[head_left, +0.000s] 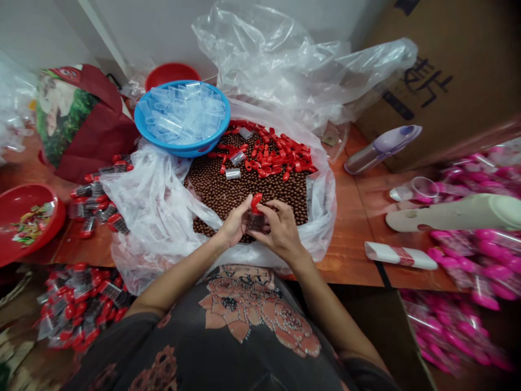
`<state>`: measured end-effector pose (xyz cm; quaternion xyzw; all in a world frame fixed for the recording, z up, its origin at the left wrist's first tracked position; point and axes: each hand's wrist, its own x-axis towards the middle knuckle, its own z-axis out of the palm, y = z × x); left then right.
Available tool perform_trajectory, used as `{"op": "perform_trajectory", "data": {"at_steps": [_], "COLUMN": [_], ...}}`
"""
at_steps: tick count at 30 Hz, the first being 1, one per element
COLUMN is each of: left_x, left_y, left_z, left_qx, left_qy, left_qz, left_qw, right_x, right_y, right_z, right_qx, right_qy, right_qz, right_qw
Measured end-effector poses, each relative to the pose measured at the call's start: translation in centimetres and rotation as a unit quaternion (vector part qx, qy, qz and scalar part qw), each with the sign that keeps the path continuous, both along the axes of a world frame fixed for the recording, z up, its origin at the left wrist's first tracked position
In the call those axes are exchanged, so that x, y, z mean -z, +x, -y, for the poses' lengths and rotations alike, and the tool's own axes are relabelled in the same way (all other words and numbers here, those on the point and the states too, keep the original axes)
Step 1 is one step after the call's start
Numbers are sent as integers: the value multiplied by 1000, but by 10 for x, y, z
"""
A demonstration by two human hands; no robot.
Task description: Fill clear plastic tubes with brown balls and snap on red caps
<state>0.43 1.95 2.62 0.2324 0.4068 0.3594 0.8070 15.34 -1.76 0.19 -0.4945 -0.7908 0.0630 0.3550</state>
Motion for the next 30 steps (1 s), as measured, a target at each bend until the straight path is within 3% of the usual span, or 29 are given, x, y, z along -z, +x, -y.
{"op": "perform_trajectory", "data": {"at_steps": [3, 7, 12, 17, 23, 30], "left_x": [-2, -1, 3, 10, 7, 16], "left_y": [1, 1, 3, 2, -1, -10], "left_z": [1, 2, 4, 5, 4, 9], "left_qx": [-25, -5, -72, -39, -21, -52], "left_qy": [-3, -27, 39, 34, 45, 87], "left_qz": [-6, -27, -64, -108, -98, -129], "left_qw": [1000, 999, 995, 993, 994, 986], "right_x": [3, 3, -3, -6, -3, 6], "right_y": [-3, -2, -1, -6, -9, -28], "right_z": [3, 2, -4, -8, -19, -25], "right_qx": [12, 10, -30, -48, -57, -91], "right_qy": [6, 20, -12, -1, 23, -2], "right_qz": [-14, -37, 31, 34, 61, 62], "right_qw": [1000, 999, 999, 998, 996, 994]}}
